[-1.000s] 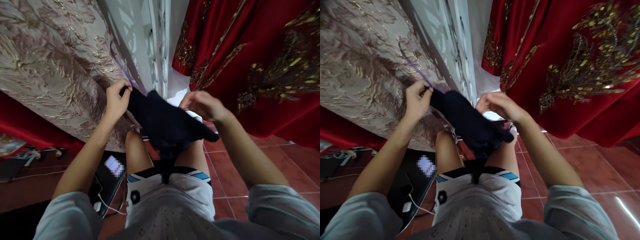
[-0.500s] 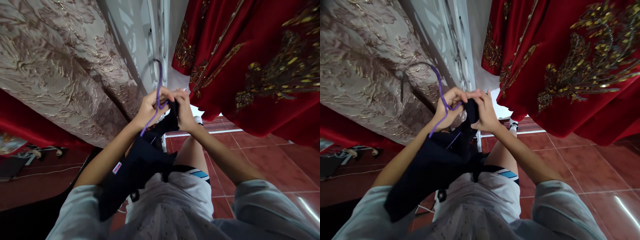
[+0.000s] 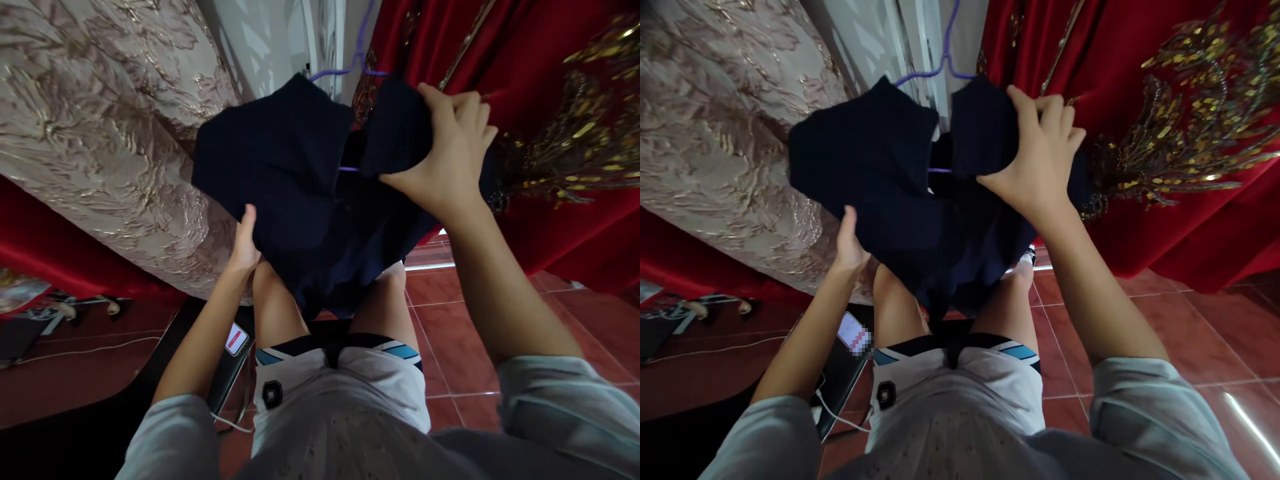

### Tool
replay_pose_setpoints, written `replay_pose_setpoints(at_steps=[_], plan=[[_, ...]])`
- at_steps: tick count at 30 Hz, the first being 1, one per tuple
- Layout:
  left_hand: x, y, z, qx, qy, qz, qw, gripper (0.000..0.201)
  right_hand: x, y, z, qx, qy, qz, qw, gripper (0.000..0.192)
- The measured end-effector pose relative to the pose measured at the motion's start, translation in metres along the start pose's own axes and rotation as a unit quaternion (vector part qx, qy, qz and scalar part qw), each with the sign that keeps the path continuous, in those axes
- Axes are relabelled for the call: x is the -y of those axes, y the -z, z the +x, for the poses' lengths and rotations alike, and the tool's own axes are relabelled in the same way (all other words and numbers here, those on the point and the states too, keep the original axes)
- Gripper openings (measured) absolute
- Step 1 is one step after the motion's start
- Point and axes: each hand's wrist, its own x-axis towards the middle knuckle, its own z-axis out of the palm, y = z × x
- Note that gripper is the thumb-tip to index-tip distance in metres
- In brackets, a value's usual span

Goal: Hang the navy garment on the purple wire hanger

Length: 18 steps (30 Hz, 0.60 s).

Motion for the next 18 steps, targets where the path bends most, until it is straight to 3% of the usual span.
replay_pose_setpoints(at_steps=[5,9,15,18], plan=[[0.011,0.001,0.003,-0.088,0.004,-0.036,0.995,0.066,0.024,0.011,-0.002,0.079,-0.011,-0.085,0.993,0.093],[0.024,0.001,-0.005,-0.119,0.020,-0.045,0.992,0.060,0.020,0.012,-0.015,0.069,0.009,-0.097,0.993,0.100],[0.023,-0.014,-0.041,-0.177,0.021,-0.055,0.982,0.047,0.001,0.009,-0.055,0.056,0.095,0.019,0.994,0.089],[0.013,-0.028,-0.064,-0.211,0.037,-0.096,0.972,0.040,0.008,-0.006,-0.077,0.018,0.079,0.098,0.992,0.072]])
